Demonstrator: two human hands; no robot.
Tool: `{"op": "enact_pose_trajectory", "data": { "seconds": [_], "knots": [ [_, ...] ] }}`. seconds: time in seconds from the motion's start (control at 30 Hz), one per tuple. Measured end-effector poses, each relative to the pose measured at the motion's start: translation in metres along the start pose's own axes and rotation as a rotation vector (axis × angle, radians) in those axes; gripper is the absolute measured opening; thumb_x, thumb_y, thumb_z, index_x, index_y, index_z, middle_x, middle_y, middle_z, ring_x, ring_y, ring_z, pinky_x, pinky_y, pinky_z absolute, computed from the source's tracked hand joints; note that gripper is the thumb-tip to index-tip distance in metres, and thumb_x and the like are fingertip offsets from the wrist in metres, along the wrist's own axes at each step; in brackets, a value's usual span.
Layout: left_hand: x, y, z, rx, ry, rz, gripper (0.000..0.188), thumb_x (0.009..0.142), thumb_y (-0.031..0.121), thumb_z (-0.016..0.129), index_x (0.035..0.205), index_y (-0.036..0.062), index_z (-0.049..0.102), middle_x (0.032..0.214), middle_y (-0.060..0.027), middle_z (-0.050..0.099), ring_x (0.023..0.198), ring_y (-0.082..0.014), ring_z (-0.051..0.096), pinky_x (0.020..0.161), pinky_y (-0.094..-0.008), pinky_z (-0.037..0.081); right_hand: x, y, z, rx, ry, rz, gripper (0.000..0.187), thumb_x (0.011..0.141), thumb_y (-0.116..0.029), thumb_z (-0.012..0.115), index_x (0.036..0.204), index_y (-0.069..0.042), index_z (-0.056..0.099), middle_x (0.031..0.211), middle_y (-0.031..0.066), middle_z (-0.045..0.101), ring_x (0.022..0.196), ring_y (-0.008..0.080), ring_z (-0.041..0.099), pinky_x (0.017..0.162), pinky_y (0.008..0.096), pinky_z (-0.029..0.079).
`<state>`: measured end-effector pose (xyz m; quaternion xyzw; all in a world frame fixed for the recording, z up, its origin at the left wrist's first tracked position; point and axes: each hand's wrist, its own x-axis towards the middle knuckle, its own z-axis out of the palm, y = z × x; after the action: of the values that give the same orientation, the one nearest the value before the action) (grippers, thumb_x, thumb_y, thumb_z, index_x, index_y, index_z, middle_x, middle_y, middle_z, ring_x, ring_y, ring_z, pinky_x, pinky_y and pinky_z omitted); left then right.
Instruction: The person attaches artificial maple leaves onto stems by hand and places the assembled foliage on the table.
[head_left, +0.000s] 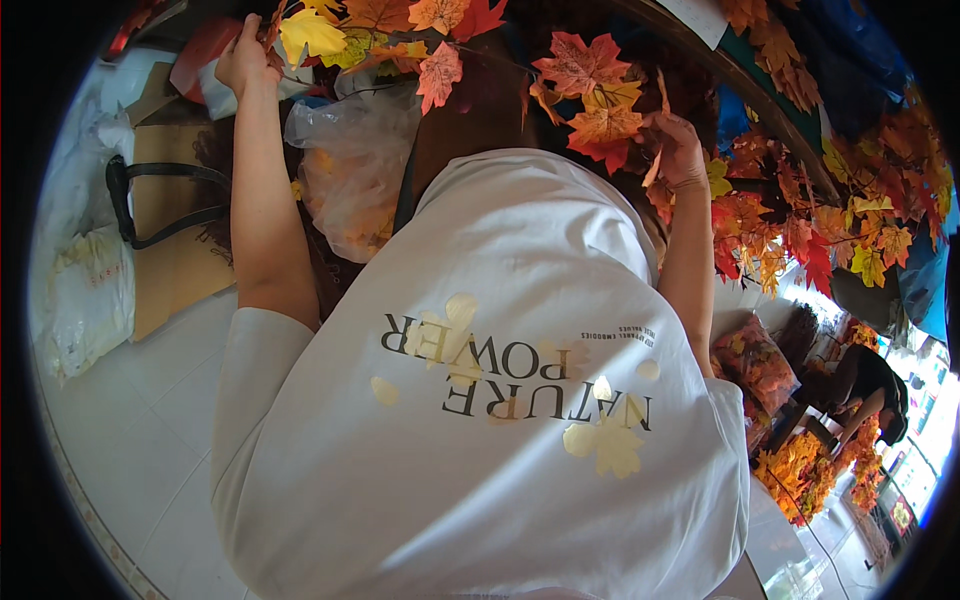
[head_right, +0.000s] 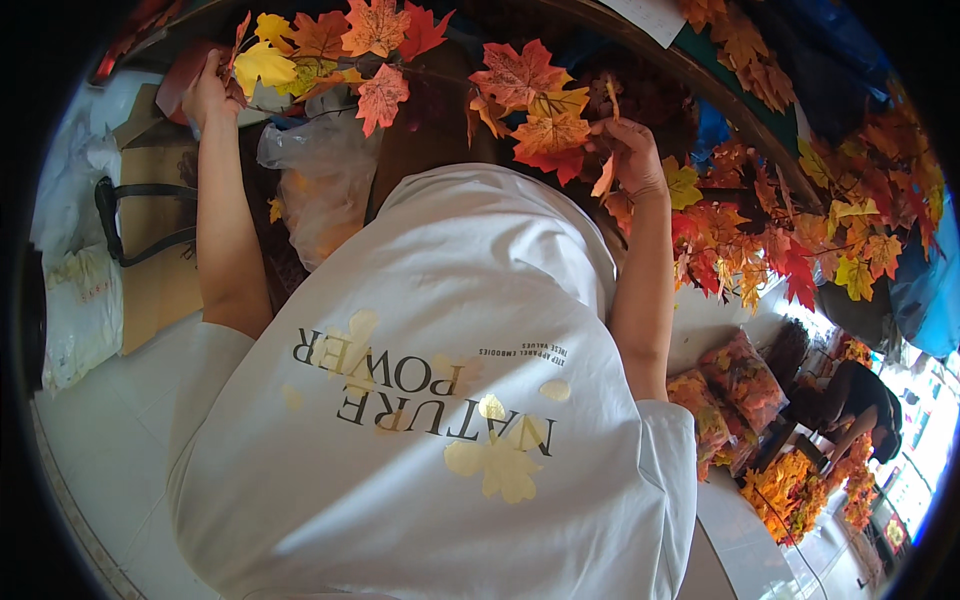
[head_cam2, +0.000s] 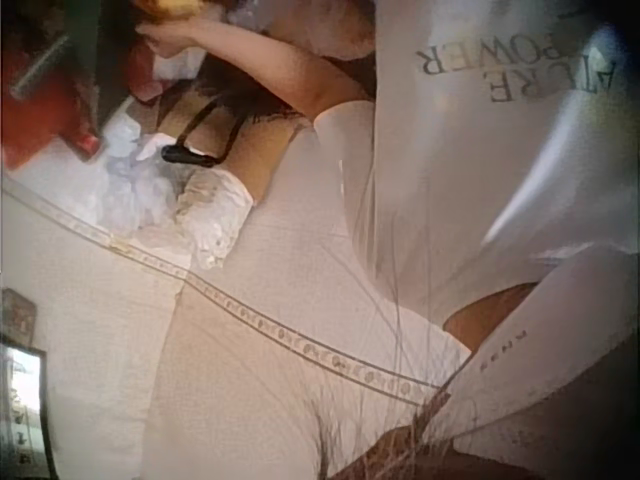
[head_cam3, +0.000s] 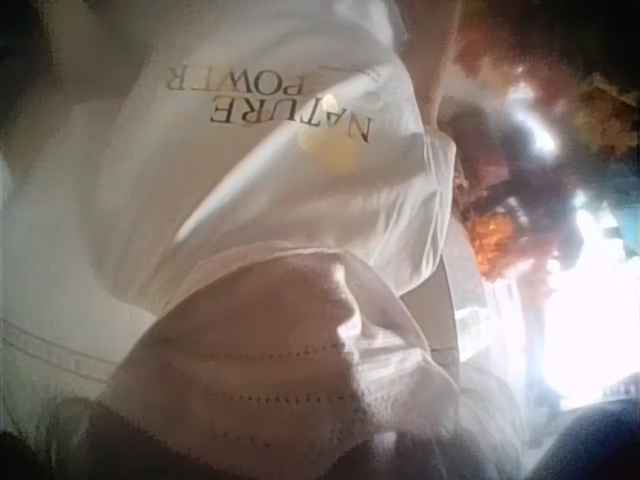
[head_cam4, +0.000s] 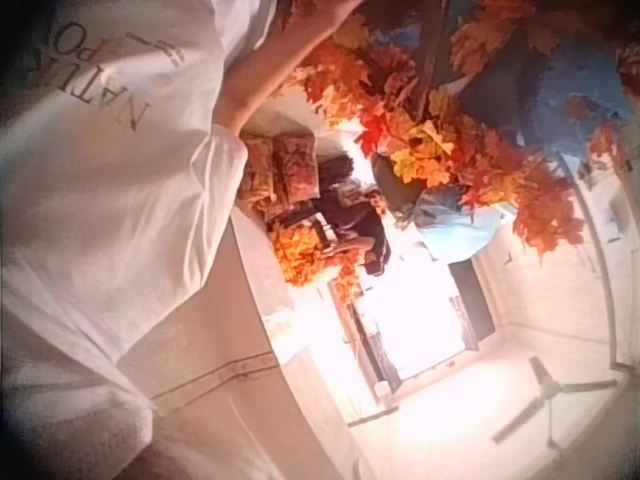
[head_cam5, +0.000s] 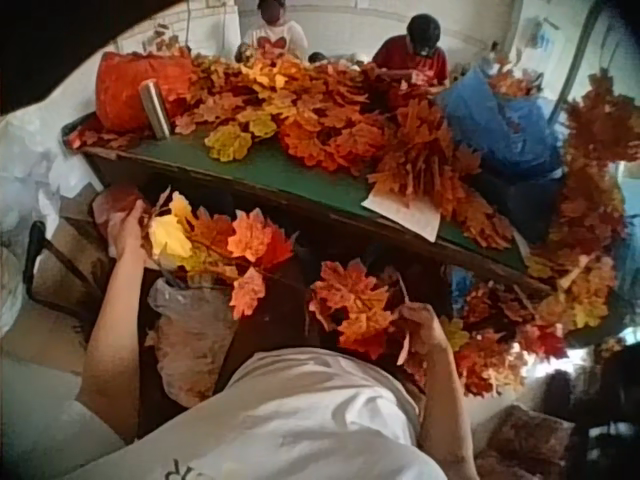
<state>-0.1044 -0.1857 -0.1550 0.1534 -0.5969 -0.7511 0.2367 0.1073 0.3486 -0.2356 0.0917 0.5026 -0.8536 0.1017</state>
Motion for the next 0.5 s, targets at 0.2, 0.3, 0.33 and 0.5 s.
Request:
{"op": "enact_pose_trajectory", "data": {
  "seconds": [0.2,0.3,0.33,0.5],
  "knots": [
    [-0.004,-0.001,0.003,-0.027,0.035,0.009,0.013,0.079,0.005,0.069,0.077,-0.0039,0.059,0.068,-0.0081,0.061,0.05,-0.0148,0.057,0.037,-0.0272,0.038,-0.003,-0.009,0.016,-0.072,0.062,0.0,0.017,0.081,-0.007,0.06,0.095,0.002,0.063,0.084,0.0068,0.062,0.071,0.0151,0.058,0.072,0.0278,0.05],
    [-0.001,0.001,0.004,-0.06,0.041,0.015,0.012,0.078,0.004,0.069,0.077,-0.0033,0.059,0.069,-0.0074,0.061,0.052,-0.0151,0.058,0.04,-0.0265,0.04,-0.003,-0.011,0.016,-0.076,0.039,-0.014,0.019,0.08,-0.005,0.061,0.097,0.002,0.063,0.084,0.0049,0.062,0.069,0.0134,0.056,0.07,0.0266,0.049],
    [-0.003,0.002,0.007,-0.066,0.07,0.021,0.012,0.079,0.006,0.069,0.078,-0.0032,0.061,0.068,-0.0077,0.061,0.05,-0.0142,0.056,0.038,-0.0257,0.038,-0.003,-0.012,0.015,-0.094,0.018,-0.024,0.02,0.079,-0.004,0.062,0.098,0.002,0.063,0.085,0.0027,0.062,0.068,0.012,0.056,0.072,0.0276,0.051],
    [0.006,-0.003,0.001,-0.063,0.079,0.02,0.013,0.079,0.008,0.07,0.078,-0.0031,0.063,0.066,-0.0079,0.06,0.045,-0.0127,0.051,0.034,-0.0248,0.034,-0.003,-0.011,0.015,-0.059,0.031,-0.049,0.02,0.08,-0.003,0.062,0.099,0.002,0.063,0.082,0.0032,0.06,0.066,0.0119,0.053,0.069,0.027,0.048]
  ]
}}
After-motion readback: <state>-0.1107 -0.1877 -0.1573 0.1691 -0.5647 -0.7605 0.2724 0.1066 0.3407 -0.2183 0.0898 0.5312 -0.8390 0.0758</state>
